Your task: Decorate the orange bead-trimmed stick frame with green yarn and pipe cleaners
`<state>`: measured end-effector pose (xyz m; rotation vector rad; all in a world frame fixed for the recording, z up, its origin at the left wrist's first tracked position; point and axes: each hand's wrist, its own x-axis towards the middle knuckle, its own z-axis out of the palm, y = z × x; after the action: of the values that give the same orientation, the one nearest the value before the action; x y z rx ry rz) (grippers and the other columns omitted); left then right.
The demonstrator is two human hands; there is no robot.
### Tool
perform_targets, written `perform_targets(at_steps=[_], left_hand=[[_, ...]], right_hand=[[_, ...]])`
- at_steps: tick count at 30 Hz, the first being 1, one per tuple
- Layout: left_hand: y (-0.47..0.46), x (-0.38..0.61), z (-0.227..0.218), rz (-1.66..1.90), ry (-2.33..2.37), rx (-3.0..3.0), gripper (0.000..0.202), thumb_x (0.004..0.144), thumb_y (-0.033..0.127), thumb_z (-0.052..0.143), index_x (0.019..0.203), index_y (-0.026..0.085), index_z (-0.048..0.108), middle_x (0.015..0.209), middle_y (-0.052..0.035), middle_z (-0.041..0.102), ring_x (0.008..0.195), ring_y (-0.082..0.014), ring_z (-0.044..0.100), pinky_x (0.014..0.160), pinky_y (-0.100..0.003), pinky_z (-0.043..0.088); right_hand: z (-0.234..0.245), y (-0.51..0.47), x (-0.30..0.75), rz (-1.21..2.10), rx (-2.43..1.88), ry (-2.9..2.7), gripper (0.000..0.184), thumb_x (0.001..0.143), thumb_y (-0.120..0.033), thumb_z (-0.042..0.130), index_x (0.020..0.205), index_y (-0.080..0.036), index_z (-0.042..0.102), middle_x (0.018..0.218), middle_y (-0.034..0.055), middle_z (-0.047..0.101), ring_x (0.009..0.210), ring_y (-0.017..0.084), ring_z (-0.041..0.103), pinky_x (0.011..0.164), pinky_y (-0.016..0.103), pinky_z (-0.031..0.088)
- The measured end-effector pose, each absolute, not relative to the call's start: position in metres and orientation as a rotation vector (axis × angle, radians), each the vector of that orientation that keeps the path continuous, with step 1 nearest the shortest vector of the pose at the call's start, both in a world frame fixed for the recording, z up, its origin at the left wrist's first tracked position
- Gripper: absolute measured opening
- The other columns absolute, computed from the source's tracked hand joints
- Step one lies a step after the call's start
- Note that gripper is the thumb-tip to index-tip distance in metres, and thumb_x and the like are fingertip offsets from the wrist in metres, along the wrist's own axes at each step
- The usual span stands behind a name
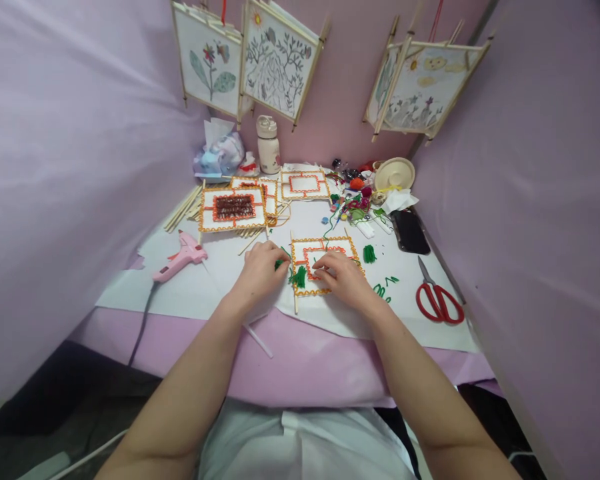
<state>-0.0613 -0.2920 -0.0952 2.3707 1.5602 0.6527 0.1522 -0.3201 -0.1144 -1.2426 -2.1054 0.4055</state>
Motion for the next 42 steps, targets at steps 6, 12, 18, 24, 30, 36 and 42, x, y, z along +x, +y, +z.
perform_targets(at_steps=[6, 12, 18, 24, 30, 36, 42], left_hand=[[-0.291, -0.068, -0.089, 0.7, 1.655, 2.329, 0.019, 0.082, 0.03, 0.055, 0.077, 0.021, 0.071, 0.09, -0.0062, 0.063, 0.094, -0.0245, 0.053, 0.085, -0.04, 0.038], [-0.289, -0.072, -0.082, 0.777, 1.675, 2.249, 0.021, 0.082, 0.034, 0.056, 0.079, 0.02, 0.072, 0.089, -0.0055, 0.063, 0.094, -0.0226, 0.054, 0.087, -0.038, 0.04], [-0.304, -0.055, -0.084, 0.482, 1.748, 2.401, 0.027, 0.085, 0.033, 0.05, 0.077, 0.02, 0.073, 0.093, -0.0095, 0.062, 0.098, -0.0286, 0.051, 0.084, -0.045, 0.038], [-0.315, -0.046, -0.082, 0.31, 1.774, 2.483, 0.034, 0.088, 0.026, 0.041, 0.077, 0.018, 0.073, 0.095, -0.0127, 0.061, 0.097, -0.031, 0.049, 0.08, -0.046, 0.037], [-0.312, -0.05, -0.087, 0.459, 1.567, 2.428, 0.031, 0.084, 0.02, 0.044, 0.08, 0.023, 0.074, 0.096, -0.0095, 0.06, 0.097, -0.0286, 0.049, 0.085, -0.046, 0.038], [-0.3, -0.064, -0.083, 0.686, 1.454, 2.36, 0.031, 0.08, 0.015, 0.045, 0.083, 0.023, 0.074, 0.093, -0.0062, 0.061, 0.094, -0.0232, 0.053, 0.09, -0.041, 0.04], [-0.282, -0.08, -0.086, 0.971, 1.796, 2.245, 0.021, 0.079, 0.021, 0.055, 0.091, 0.021, 0.072, 0.1, -0.0078, 0.06, 0.103, -0.0261, 0.051, 0.093, -0.042, 0.038]], right_hand=[[-0.115, -0.325, 0.149, 0.395, -1.24, -2.144, 0.008, 0.091, -0.019, 0.058, 0.088, -0.02, 0.065, 0.09, 0.0044, 0.065, 0.088, 0.018, 0.056, 0.08, 0.032, 0.042], [-0.114, -0.326, 0.148, 0.383, -1.243, -2.142, 0.009, 0.09, -0.018, 0.057, 0.09, -0.02, 0.066, 0.092, 0.0052, 0.064, 0.089, 0.019, 0.056, 0.08, 0.032, 0.042], [-0.114, -0.326, 0.146, 0.395, -1.242, -2.158, 0.009, 0.09, -0.016, 0.057, 0.089, -0.019, 0.066, 0.09, 0.0046, 0.063, 0.088, 0.018, 0.055, 0.08, 0.031, 0.041], [-0.113, -0.327, 0.144, 0.416, -1.26, -2.159, 0.009, 0.089, -0.015, 0.058, 0.087, -0.019, 0.066, 0.09, 0.0049, 0.063, 0.087, 0.017, 0.055, 0.079, 0.031, 0.041], [-0.112, -0.328, 0.142, 0.415, -1.27, -2.172, 0.01, 0.089, -0.016, 0.058, 0.088, -0.019, 0.067, 0.089, 0.0054, 0.063, 0.087, 0.019, 0.055, 0.078, 0.032, 0.041], [-0.112, -0.329, 0.143, 0.397, -1.255, -2.152, 0.01, 0.09, -0.018, 0.056, 0.089, -0.02, 0.066, 0.091, 0.0055, 0.063, 0.088, 0.019, 0.055, 0.079, 0.033, 0.041], [-0.11, -0.33, 0.143, 0.392, -1.248, -2.15, 0.01, 0.091, -0.019, 0.056, 0.09, -0.019, 0.066, 0.092, 0.0062, 0.063, 0.089, 0.019, 0.055, 0.08, 0.033, 0.042]])
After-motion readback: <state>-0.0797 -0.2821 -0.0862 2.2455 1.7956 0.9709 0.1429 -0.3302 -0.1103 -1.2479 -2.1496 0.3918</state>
